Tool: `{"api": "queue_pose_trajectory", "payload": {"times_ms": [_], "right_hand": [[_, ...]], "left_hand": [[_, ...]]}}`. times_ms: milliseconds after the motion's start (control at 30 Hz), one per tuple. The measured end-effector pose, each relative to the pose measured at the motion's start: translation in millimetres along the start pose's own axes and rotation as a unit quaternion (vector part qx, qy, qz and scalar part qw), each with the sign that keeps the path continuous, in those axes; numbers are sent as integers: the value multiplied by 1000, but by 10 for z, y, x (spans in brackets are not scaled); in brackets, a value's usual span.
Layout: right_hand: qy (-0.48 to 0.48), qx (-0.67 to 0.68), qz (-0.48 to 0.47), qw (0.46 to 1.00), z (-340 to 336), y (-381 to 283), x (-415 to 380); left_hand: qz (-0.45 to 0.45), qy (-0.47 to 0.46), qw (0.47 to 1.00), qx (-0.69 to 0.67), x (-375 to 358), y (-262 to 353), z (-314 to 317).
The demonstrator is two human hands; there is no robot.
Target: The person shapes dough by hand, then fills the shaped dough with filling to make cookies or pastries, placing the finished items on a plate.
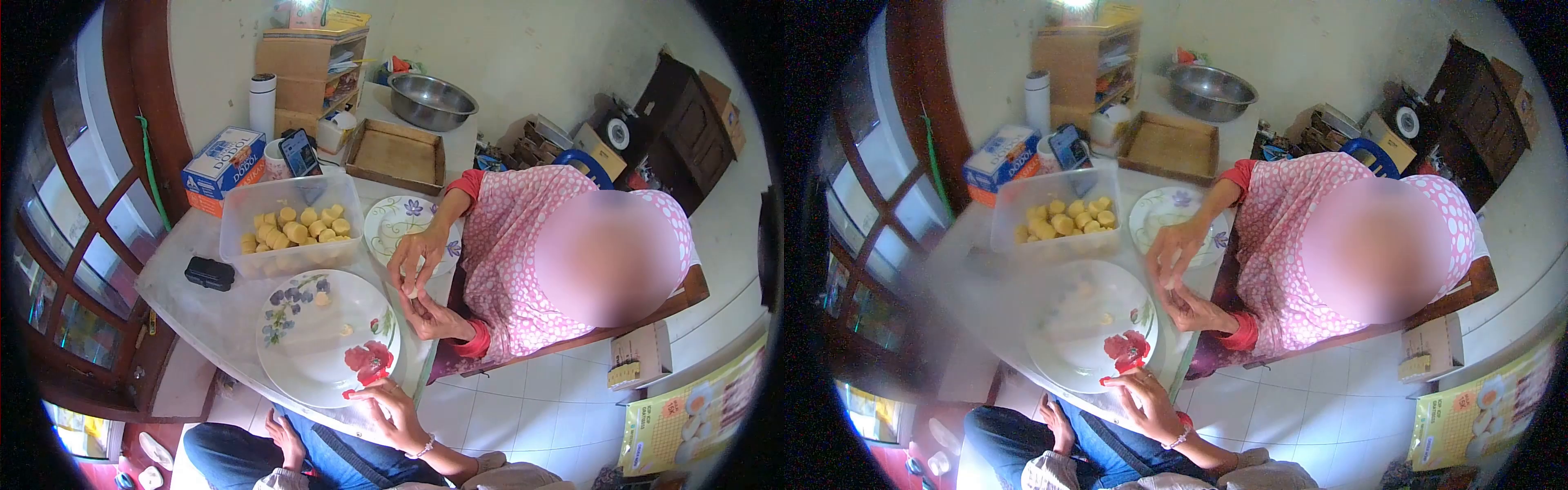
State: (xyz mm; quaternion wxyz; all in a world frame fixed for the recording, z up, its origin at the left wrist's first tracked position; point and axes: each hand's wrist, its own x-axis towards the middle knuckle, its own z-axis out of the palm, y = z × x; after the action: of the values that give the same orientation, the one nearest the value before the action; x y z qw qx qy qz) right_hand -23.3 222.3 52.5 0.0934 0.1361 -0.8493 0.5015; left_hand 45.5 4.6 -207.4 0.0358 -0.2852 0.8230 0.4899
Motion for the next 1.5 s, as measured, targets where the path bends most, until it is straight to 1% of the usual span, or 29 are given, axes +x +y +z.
{"api": "queue_pose_trajectory", "payload": {"times_ms": [67, 133, 200, 400, 433, 500, 600, 967, 1200, 1500], "right_hand": [[1, -6, -4, 1000, 9, 26, -9], [3, -12, -9, 1000, 10, 28, -10], [0, -13, 13, 1000, 1, 6, -7], [-1, -7, 29, 1000, -8, -8, -15], [-1, -7, 29, 1000, -7, -2, -11], [6, -25, -7, 1000, -4, 18, -1], [1, 2, 5, 1000, -3, 15, -9], [3, -18, 3, 1000, -21, -20, 12], [0, -14, 10, 1000, -29, -13, 23], [3, -9, 10, 1000, -13, 25, 1]], "left_hand": [[10, -3, 1000, 0, 3, -20, 5], [1, -9, 1000, 2, -8, 40, -23], [-8, -15, 1000, 4, -15, 59, -33], [-10, -17, 1000, 3, -19, 39, -21], [-6, -14, 1000, 1, -18, 20, -17], [-2, -12, 1000, -1, -18, 19, -13], [-6, -11, 1000, 3, -21, 43, -20], [5, -8, 1000, -2, -21, 3, -3], [-12, -16, 1000, -6, -46, 66, -29], [11, -8, 1000, -2, -36, 32, -7]]}}
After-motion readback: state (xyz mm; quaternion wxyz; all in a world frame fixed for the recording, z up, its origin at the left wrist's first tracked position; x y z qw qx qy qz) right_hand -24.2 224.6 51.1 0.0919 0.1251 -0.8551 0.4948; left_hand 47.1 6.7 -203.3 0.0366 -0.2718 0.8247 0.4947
